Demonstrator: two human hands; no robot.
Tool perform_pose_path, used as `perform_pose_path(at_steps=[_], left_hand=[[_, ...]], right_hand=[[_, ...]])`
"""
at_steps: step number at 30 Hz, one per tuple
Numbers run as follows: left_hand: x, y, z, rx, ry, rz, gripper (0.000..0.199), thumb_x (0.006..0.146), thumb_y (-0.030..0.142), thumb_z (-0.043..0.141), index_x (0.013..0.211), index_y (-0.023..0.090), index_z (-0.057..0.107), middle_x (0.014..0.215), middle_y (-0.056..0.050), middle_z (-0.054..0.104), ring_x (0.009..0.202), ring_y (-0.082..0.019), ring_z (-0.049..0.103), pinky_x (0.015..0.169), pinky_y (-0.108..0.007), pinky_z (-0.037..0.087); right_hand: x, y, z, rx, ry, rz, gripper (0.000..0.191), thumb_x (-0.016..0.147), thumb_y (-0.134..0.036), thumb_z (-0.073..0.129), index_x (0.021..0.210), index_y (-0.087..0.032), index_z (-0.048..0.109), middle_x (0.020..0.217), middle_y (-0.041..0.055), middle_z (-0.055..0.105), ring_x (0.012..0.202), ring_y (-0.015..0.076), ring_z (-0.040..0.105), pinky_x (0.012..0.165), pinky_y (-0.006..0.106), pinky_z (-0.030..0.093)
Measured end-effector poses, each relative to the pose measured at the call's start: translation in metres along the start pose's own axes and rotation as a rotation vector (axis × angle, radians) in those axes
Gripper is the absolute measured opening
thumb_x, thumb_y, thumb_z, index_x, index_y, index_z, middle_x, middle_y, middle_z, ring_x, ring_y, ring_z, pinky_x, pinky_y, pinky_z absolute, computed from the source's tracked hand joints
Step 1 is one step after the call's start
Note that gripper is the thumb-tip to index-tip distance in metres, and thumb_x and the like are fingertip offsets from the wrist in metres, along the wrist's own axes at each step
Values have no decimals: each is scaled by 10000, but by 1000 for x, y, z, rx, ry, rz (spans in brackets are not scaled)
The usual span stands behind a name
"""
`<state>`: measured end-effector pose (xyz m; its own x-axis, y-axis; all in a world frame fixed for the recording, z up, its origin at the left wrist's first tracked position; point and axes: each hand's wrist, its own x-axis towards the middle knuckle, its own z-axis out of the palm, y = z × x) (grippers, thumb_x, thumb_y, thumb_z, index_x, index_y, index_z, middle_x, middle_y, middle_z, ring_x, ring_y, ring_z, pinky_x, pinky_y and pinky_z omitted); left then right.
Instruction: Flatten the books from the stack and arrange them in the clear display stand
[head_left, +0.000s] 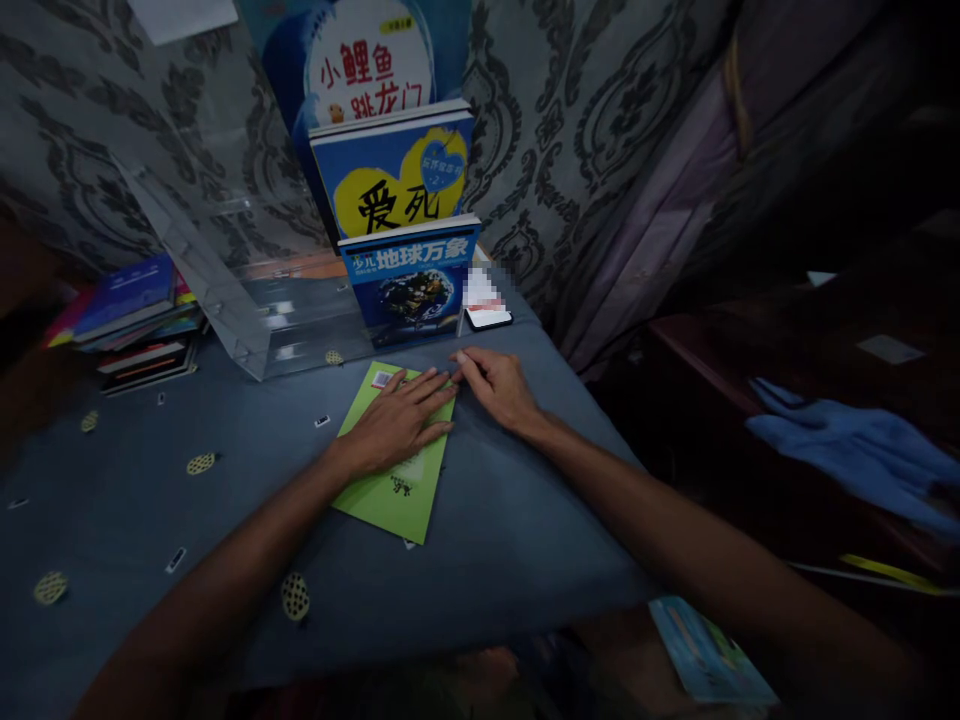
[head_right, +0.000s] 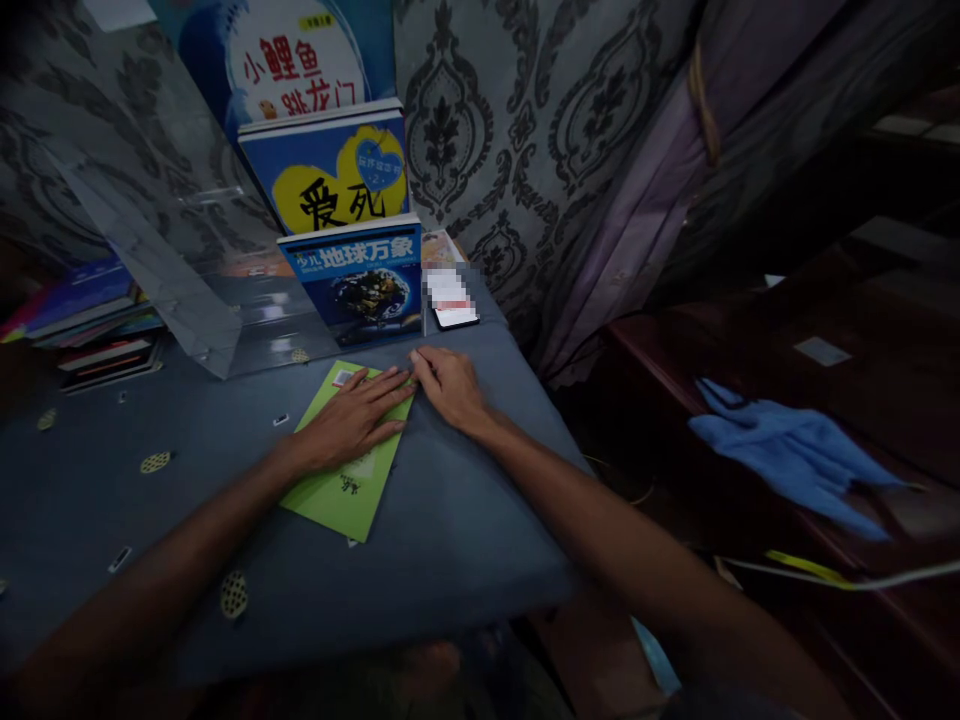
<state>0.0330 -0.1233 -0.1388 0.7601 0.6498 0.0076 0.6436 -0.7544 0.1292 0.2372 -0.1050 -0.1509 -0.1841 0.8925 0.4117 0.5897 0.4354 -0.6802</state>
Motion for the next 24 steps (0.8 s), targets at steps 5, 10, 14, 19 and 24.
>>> perform_pose_path(at_steps=[5, 10, 14, 19, 24], left_hand=[[-1, -1, 2, 5, 31, 18, 562, 1061, 531, 278, 1527, 238, 392, 1632, -81, 338, 1533, -237, 262, 1241, -508, 189], [-2, -1, 1, 3, 33, 18, 535, 1067, 498, 297, 1503, 218, 432, 1631, -81, 337, 1531, -238, 267, 1239, -508, 202], [-2, 0, -1, -7, 44, 15, 511, 1068, 462, 335, 1496, 207, 447, 1619, -95, 359, 1525, -251, 283, 1234, -522, 212], [-5, 0, -2, -34, 89, 64, 452, 1072, 418, 346, 1446, 228, 514, 1578, -91, 436, 1497, -254, 346, 1209, -532, 258], [-8, -2, 0, -50, 113, 102, 438, 1061, 422, 377, 1414, 229, 548, 1559, -98, 463, 1470, -250, 394, 1204, -522, 271]], right_hand=[[-2, -3, 0, 7, -19, 15, 356, 1005, -351, 431, 759, -207, 643, 735, 42, 732, 704, 187, 668, 692, 284, 459], [-2, -2, 1, 3, -18, 14, 355, 1002, -334, 434, 755, -200, 652, 737, 38, 744, 692, 181, 674, 699, 281, 463], [-2, -2, 1, 1, -20, 6, 340, 996, -323, 443, 766, -199, 661, 752, 41, 743, 718, 188, 685, 718, 282, 466], [-2, -2, 1, -35, -26, -3, 340, 995, -316, 435, 774, -194, 662, 756, 45, 739, 707, 183, 671, 700, 278, 454], [-3, -5, 1, -162, -42, -13, 327, 997, -304, 427, 802, -197, 667, 762, 47, 728, 717, 186, 652, 684, 275, 415]])
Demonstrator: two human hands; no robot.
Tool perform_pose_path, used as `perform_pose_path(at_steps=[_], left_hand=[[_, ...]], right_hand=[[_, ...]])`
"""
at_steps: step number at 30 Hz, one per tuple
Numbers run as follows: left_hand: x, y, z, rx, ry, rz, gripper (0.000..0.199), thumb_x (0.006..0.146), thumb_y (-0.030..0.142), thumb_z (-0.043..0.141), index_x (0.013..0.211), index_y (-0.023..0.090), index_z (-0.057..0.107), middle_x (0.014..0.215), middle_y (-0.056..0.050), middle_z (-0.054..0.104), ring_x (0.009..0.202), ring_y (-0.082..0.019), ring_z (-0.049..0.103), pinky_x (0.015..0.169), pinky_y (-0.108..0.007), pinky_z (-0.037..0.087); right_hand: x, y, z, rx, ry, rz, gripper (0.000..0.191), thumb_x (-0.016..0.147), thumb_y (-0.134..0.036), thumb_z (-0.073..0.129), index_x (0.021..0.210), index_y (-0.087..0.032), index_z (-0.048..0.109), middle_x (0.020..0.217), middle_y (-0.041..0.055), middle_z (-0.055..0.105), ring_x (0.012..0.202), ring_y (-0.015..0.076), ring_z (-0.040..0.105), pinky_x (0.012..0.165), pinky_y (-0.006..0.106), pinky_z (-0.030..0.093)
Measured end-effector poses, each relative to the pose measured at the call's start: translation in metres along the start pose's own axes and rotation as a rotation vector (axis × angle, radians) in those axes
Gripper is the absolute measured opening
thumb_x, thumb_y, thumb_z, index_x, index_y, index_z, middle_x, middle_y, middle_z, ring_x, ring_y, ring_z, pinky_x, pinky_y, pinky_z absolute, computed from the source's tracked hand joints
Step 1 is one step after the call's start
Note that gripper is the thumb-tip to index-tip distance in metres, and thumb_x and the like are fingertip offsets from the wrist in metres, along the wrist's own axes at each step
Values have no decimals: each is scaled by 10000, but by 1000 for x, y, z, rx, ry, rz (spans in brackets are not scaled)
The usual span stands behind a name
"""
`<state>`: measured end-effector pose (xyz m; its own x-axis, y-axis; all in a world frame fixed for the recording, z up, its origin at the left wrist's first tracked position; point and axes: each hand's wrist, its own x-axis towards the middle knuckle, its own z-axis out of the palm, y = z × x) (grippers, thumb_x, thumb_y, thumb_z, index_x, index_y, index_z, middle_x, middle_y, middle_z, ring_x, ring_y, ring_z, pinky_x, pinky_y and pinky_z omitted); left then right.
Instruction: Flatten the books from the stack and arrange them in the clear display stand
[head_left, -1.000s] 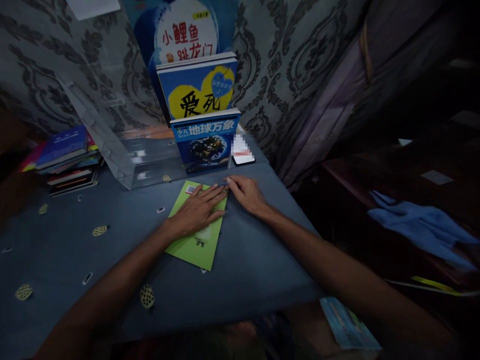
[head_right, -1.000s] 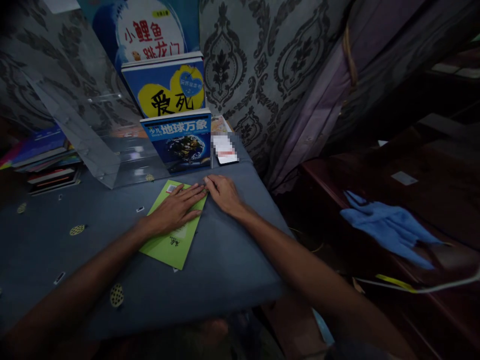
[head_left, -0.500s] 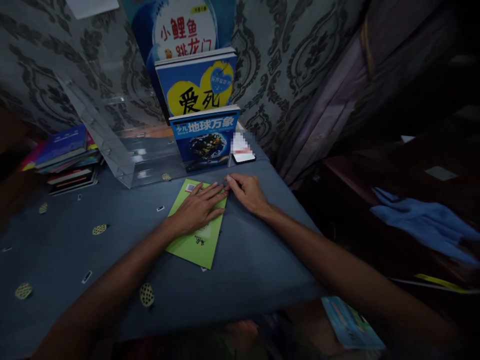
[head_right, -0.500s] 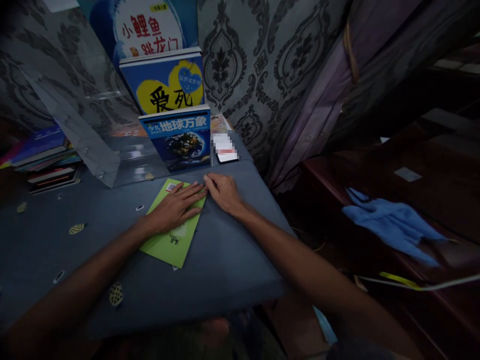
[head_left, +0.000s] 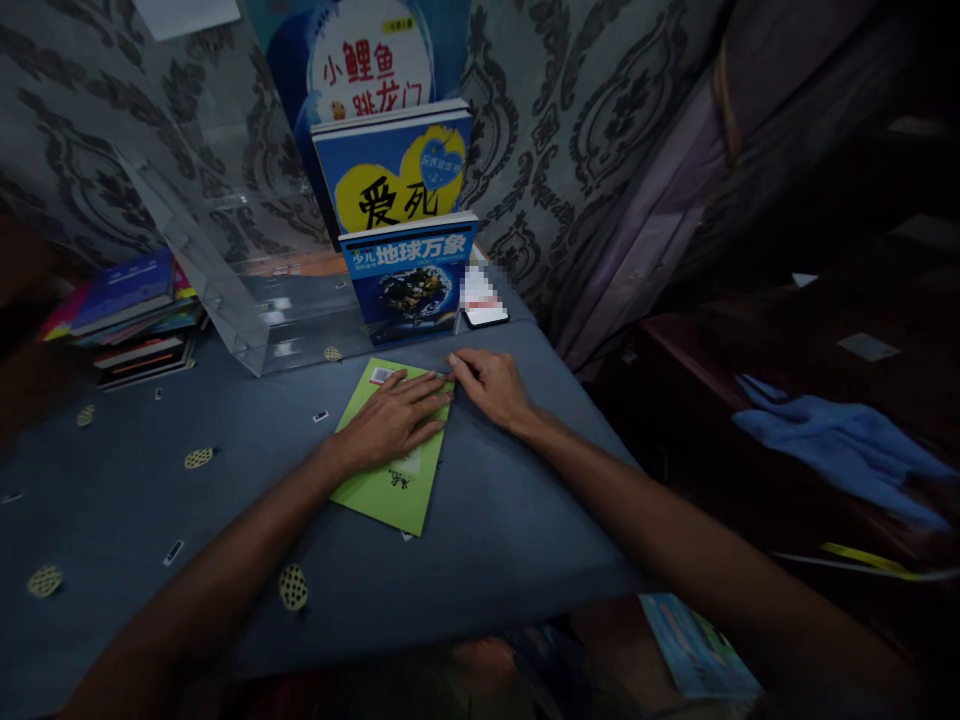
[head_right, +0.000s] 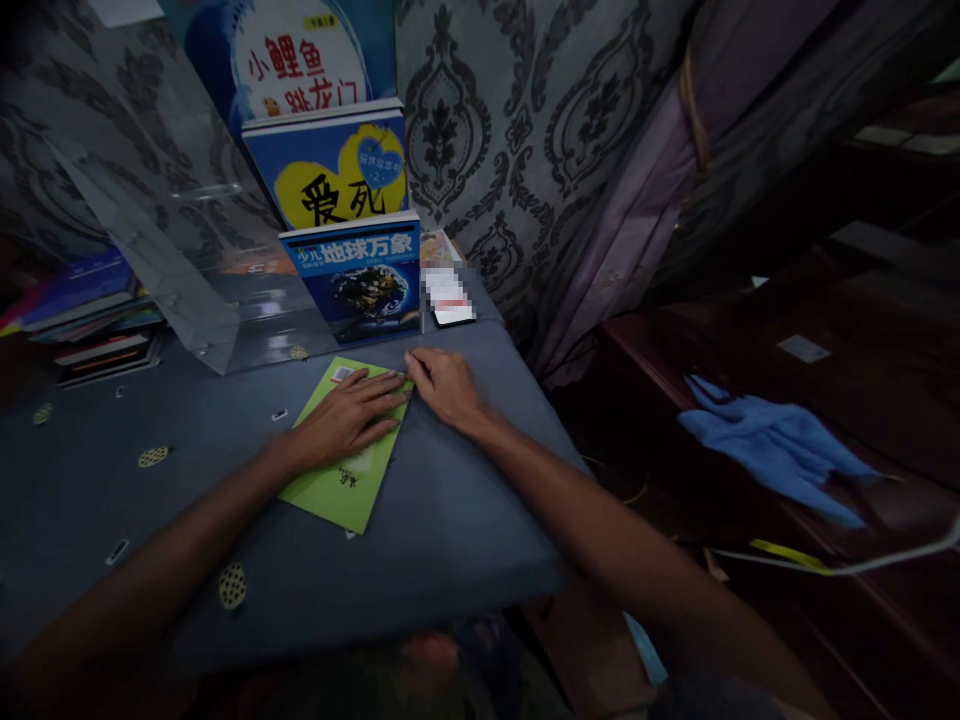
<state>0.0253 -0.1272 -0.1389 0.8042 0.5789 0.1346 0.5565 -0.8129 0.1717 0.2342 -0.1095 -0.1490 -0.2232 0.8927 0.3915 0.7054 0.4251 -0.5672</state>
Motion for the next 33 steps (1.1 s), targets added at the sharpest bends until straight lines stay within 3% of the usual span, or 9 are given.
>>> perform_pose_path(at_steps=[5, 9, 17, 23, 29, 33], left_hand=[[-1, 3, 1, 22, -6, -23, 448, 1063, 430, 362, 1432, 232, 521, 1558, -102, 464, 1480, -246, 375, 1212, -517, 250], [-1, 5, 4, 35, 9, -88, 440, 1070, 406, 341, 1448, 238, 491, 1555, -99, 469, 1478, -238, 379, 1205, -513, 262], [10, -7, 15, 109, 156, -295, 400, 1061, 338, 341, 1378, 180, 527, 1513, -141, 500, 1432, -279, 420, 1156, -538, 318], [22, -12, 9, 178, 177, -446, 340, 1030, 326, 402, 1223, 150, 620, 1298, -165, 566, 1185, -321, 513, 988, -508, 439], [30, -19, 6, 186, 171, -476, 313, 1025, 328, 425, 1180, 153, 634, 1218, -149, 550, 1133, -317, 491, 953, -489, 441], [25, -26, 1, 182, 175, -415, 321, 1032, 333, 418, 1203, 166, 632, 1203, -124, 575, 1111, -287, 520, 951, -453, 452]], right_hand=[[-4, -10, -1, -159, -44, 6, 320, 999, -300, 427, 840, -194, 684, 712, 50, 702, 652, 190, 617, 625, 285, 342], [-6, -17, 0, -190, -66, 7, 313, 1003, -282, 432, 859, -185, 692, 736, 62, 717, 671, 193, 628, 641, 287, 351], [15, -12, 22, 13, -127, -149, 286, 985, -171, 450, 1117, -164, 703, 1103, 117, 751, 1035, 236, 667, 909, 341, 473], [40, 1, 39, 110, -151, -208, 300, 968, -144, 466, 1149, -181, 702, 1125, 114, 746, 1069, 249, 667, 958, 401, 500], [51, 7, 45, 139, -126, -210, 296, 963, -131, 464, 1134, -176, 702, 1124, 115, 745, 1086, 249, 664, 973, 407, 501], [48, 8, 45, 142, -129, -236, 292, 977, -149, 453, 1165, -165, 676, 1157, 125, 728, 1107, 245, 649, 988, 397, 492]])
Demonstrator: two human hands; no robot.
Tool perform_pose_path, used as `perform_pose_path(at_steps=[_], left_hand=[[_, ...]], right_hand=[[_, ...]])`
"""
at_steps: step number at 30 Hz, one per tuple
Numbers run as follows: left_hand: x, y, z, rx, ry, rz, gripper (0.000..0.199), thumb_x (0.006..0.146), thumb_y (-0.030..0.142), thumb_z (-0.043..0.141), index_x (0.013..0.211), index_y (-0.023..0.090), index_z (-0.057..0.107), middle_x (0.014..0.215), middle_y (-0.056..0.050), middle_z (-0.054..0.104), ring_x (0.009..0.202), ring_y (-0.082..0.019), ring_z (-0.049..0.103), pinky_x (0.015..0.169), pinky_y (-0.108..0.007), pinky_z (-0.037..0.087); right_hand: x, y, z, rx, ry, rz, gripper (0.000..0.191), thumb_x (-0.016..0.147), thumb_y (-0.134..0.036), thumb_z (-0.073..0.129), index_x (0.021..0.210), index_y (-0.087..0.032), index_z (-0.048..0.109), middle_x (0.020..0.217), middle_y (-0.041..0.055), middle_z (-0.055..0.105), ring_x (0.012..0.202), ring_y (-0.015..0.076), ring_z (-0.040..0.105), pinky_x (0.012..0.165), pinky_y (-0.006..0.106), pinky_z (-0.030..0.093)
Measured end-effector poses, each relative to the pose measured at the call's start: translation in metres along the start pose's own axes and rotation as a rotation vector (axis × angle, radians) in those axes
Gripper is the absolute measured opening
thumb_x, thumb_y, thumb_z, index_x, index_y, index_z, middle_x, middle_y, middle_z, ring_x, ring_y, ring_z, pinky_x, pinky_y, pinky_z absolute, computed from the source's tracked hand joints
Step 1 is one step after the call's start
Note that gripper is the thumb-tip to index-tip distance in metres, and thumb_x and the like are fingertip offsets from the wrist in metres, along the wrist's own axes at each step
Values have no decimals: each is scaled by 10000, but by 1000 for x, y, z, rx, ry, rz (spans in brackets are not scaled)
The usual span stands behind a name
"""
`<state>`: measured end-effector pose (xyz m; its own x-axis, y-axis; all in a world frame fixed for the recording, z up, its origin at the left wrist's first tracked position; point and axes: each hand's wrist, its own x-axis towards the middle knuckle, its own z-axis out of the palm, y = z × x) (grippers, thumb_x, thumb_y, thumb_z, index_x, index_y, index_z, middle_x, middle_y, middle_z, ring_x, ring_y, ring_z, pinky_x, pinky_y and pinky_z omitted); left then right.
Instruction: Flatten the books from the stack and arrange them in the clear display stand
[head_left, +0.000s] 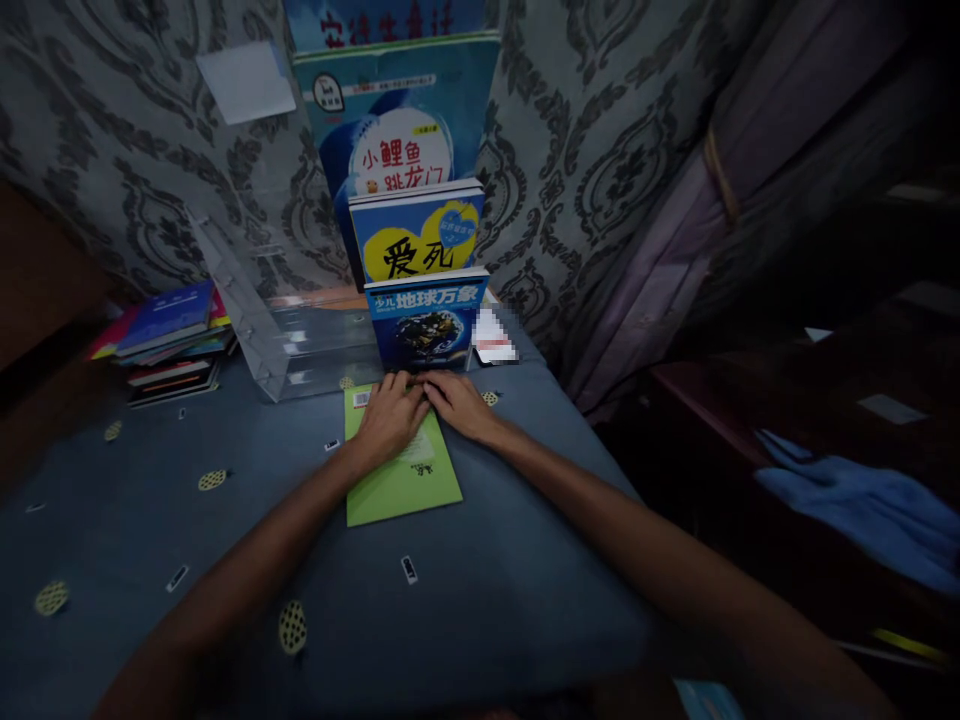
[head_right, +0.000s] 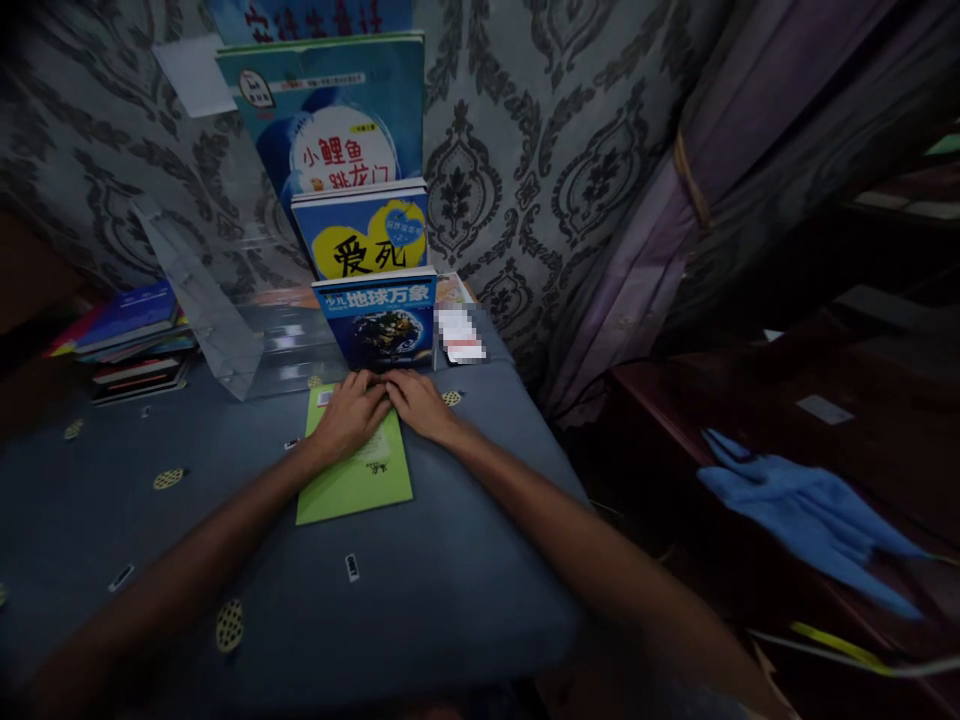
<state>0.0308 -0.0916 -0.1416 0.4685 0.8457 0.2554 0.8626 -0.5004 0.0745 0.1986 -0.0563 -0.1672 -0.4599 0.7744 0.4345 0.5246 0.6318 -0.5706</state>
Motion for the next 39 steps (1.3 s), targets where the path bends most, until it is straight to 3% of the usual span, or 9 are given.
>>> perform_pose_path(at_steps=[3, 8, 12, 21, 28, 39], left_hand=[[-13, -17, -7, -9, 4, 11, 328, 1036, 323, 403, 1219, 174, 631, 1178, -107, 608, 1079, -265, 555, 945, -425, 472], [-50, -51, -17, 29, 104, -146, 350, 1031, 342, 372, 1154, 173, 652, 1159, -134, 633, 1069, -297, 586, 931, -466, 501], [-60, -59, -15, -2, 124, -119, 340, 1018, 323, 388, 1192, 165, 634, 1218, -143, 639, 1134, -297, 591, 998, -471, 488], [-30, -37, -6, -8, 42, 31, 383, 1007, 299, 403, 1292, 140, 603, 1261, -155, 638, 1156, -299, 590, 1025, -472, 478], [0, -22, 4, -30, 20, 107, 390, 1013, 298, 432, 1321, 129, 600, 1330, -139, 637, 1219, -276, 583, 1046, -432, 459], [1, -26, 7, -48, -18, 176, 443, 1033, 340, 380, 1401, 173, 560, 1443, -128, 580, 1297, -274, 546, 1078, -467, 423]], right_hand=[[-3, -2, 0, -21, -25, -43, 283, 974, -150, 460, 1182, -127, 651, 1186, 158, 704, 1123, 259, 631, 997, 411, 482], [-5, -3, 2, -78, -47, -86, 218, 961, -140, 473, 1073, -146, 660, 1130, 151, 688, 1051, 267, 620, 960, 430, 488], [-4, -3, 2, -106, -39, -91, 204, 947, -127, 486, 1042, -160, 663, 1077, 131, 683, 1022, 261, 620, 941, 409, 499], [-4, -3, 0, -34, -31, -74, 252, 930, -100, 467, 1051, -161, 679, 1082, 125, 696, 1022, 250, 643, 938, 400, 509], [-6, 1, 0, 22, 18, -78, 346, 926, -70, 425, 1183, -161, 638, 1133, 134, 696, 1087, 245, 641, 972, 414, 507], [-7, 10, 0, 47, 53, -20, 439, 896, -34, 427, 1248, -198, 632, 1170, 114, 704, 1113, 246, 631, 986, 440, 500]])
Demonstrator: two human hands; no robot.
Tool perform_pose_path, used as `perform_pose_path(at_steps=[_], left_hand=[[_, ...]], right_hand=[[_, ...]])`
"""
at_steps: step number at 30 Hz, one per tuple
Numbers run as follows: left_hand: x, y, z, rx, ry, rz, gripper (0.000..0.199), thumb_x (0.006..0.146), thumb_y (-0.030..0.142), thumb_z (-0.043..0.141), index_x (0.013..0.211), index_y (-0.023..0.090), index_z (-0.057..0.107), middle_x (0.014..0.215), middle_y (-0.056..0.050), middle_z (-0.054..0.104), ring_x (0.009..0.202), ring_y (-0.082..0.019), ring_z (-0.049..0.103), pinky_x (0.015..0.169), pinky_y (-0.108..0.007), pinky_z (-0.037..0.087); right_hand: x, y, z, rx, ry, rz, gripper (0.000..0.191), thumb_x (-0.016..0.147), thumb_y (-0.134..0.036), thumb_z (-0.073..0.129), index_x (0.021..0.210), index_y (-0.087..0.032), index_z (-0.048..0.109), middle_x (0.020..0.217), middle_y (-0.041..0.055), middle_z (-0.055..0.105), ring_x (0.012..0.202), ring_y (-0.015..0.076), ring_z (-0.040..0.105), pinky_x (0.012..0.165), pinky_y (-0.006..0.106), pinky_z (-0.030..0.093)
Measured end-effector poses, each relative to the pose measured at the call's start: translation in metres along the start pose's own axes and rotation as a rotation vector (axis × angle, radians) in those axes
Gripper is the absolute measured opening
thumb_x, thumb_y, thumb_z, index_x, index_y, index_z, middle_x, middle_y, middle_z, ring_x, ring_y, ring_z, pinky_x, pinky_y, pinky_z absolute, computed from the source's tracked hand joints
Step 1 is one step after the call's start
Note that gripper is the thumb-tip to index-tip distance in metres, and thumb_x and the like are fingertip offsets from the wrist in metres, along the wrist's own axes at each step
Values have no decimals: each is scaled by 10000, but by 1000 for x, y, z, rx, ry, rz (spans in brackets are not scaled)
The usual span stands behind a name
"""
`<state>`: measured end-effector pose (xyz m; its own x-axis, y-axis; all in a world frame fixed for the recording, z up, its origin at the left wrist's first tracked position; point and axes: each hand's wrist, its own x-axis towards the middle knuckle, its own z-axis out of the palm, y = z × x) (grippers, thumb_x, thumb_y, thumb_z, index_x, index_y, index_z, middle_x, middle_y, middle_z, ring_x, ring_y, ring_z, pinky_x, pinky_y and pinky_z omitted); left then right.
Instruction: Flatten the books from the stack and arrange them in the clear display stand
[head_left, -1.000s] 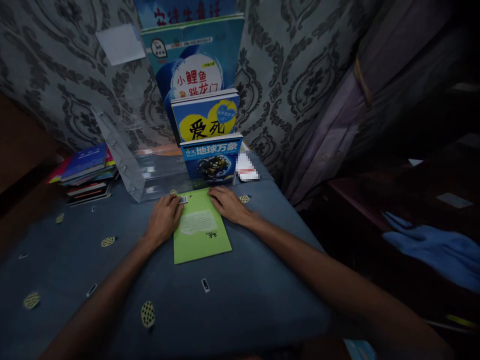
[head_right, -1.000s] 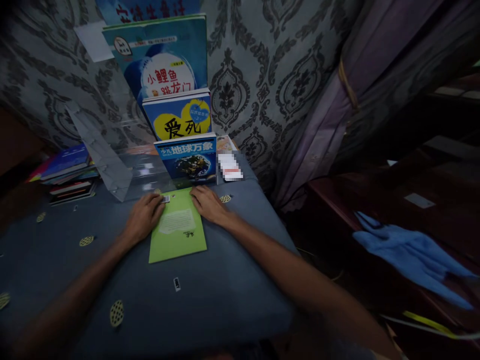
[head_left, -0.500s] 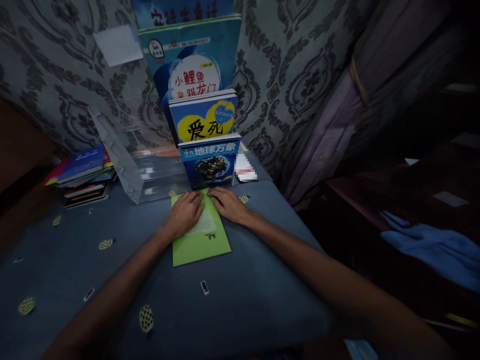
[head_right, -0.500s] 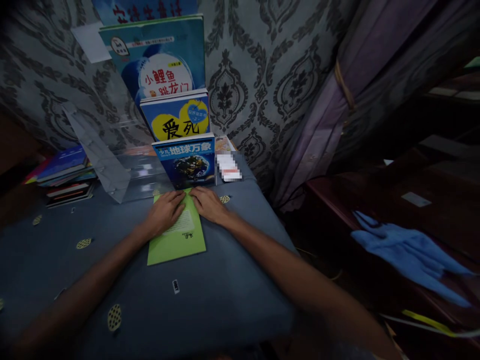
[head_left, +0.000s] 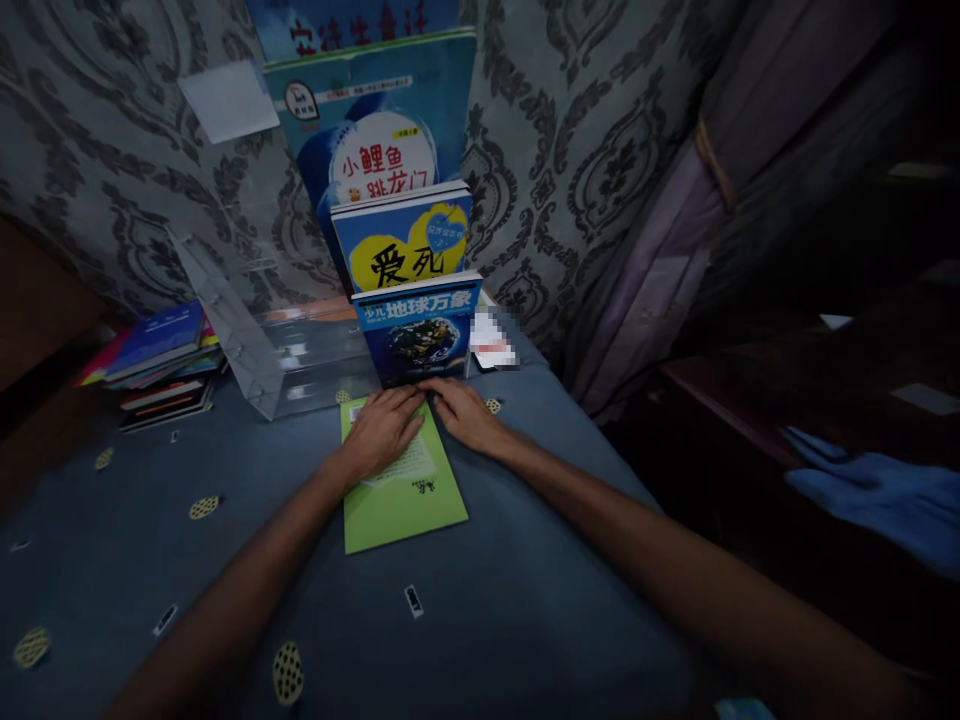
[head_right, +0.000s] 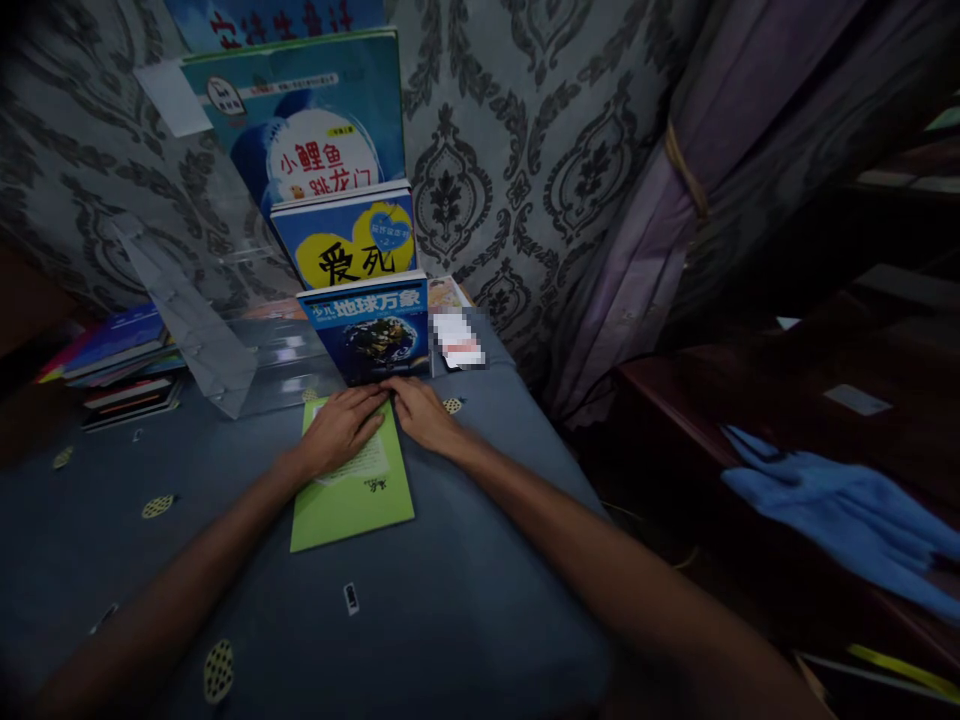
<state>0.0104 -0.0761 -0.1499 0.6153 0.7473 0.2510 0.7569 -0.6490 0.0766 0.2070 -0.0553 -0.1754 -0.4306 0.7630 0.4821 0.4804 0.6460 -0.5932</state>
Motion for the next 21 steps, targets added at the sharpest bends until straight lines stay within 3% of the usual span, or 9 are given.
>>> perform_pose_path(at_steps=[21], left_hand=[[0, 2, -3, -24, 31, 60, 381, 1026, 277, 418, 1314, 141, 627, 1368, -129, 645, 1243, -267, 608, 1052, -454, 466]], right_hand=[[-3, -1, 0, -52, -28, -64, 402, 905, -34, 437, 1240, -150, 626, 1150, 136, 703, 1103, 260, 615, 982, 442, 496]])
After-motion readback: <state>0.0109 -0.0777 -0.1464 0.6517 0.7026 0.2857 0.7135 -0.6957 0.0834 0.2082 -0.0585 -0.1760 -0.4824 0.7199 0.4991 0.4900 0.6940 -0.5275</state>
